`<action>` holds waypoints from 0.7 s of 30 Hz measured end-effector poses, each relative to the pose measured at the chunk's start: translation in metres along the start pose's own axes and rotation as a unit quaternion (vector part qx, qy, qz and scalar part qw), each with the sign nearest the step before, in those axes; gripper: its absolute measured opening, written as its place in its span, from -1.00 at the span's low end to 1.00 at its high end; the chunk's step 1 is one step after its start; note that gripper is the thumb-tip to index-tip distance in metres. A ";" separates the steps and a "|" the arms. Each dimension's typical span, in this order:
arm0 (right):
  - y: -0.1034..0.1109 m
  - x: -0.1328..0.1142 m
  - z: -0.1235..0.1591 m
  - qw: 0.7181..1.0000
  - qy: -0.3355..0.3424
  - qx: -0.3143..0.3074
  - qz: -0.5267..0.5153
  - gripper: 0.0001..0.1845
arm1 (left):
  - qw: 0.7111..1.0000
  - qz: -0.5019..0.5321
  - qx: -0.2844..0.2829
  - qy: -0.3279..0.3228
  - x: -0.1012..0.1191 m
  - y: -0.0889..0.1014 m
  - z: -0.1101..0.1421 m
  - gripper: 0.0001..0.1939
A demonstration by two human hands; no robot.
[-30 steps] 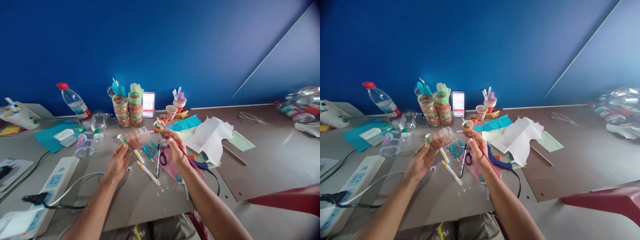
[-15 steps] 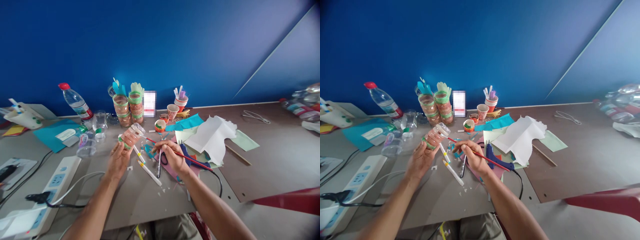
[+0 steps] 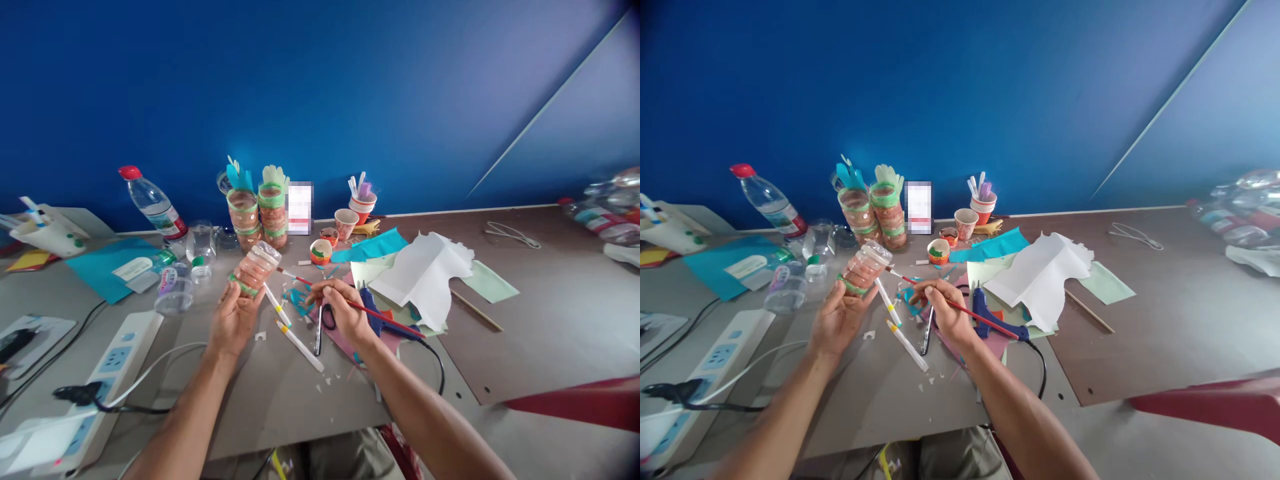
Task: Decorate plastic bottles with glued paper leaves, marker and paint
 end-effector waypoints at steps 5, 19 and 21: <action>-0.002 -0.001 0.001 0.999 0.021 -0.039 -0.008 -0.70 | 0.999 0.003 -0.017 0.032 -0.003 -0.001 0.001 -0.83; -0.004 -0.004 0.002 0.995 0.044 -0.070 0.061 -0.66 | 0.995 0.046 0.011 0.090 0.002 -0.009 0.003 -0.60; -0.004 -0.003 0.001 0.995 0.037 -0.056 0.071 -0.67 | 0.994 0.049 0.015 0.095 0.002 -0.006 0.002 -0.61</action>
Point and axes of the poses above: each hand's wrist, its own z-axis away from the middle knuckle, its own y-axis out of the back of the hand, x = y × z, the point moved 1 cm from there along -z, towards the middle knuckle, and after that the axes turned 2 degrees about x, right-handed, at the moved point
